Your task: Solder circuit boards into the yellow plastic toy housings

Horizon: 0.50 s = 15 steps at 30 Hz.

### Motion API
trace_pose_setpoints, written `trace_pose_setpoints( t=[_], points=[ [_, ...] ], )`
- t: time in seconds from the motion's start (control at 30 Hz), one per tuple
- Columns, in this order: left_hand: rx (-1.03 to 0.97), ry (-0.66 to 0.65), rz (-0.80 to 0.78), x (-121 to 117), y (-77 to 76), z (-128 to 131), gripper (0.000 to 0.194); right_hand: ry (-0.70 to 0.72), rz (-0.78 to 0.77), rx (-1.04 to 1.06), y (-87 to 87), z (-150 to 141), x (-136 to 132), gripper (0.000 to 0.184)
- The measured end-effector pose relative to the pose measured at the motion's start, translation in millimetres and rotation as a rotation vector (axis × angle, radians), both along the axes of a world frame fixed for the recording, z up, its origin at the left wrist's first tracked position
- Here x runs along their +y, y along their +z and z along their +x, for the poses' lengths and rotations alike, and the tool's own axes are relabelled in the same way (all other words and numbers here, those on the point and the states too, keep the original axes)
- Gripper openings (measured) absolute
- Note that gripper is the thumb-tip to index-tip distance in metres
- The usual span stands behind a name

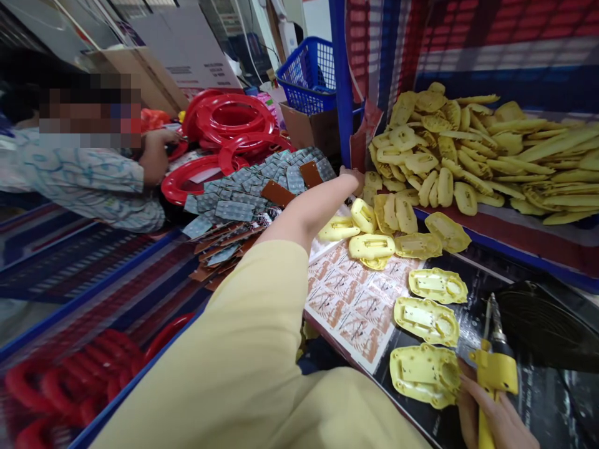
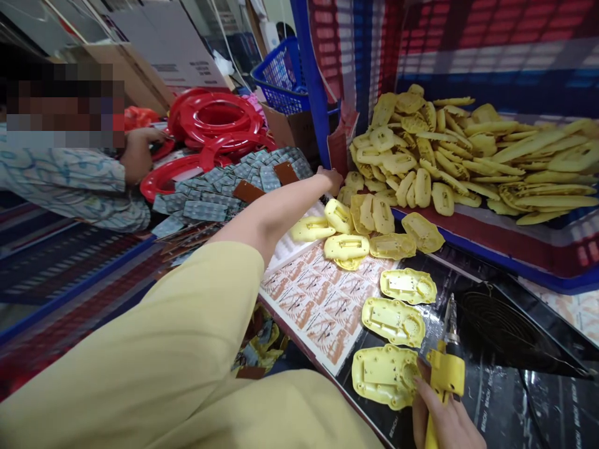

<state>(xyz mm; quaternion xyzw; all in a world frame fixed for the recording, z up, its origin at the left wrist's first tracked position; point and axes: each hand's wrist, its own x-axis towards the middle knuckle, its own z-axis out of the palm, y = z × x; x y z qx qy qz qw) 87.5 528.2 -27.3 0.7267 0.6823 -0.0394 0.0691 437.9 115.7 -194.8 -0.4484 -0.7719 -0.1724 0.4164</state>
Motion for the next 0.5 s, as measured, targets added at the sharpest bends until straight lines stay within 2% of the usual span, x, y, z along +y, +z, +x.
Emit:
trace_pose_setpoints(
  t=[0.13, 0.3, 0.4, 0.5],
  points=[
    [0.077, 0.079, -0.021, -19, 5.5, -4, 0.066, 0.069, -0.026, -0.106, -4.9, 8, -1, 0.082],
    [0.048, 0.111, 0.061, -29, 10.3, 1, 0.065, 0.065, -0.045, -0.105, -6.4, 10, -1, 0.035],
    [-0.037, 0.074, 0.106, -27, 12.1, 6, 0.065, 0.082, -0.03, -0.118, -0.6, 8, 0, 0.027],
    [-0.183, -0.023, 0.154, -24, 13.2, 3, 0.075, 0.085, 0.001, -0.105, 5.9, 6, 2, 0.027]
  ],
)
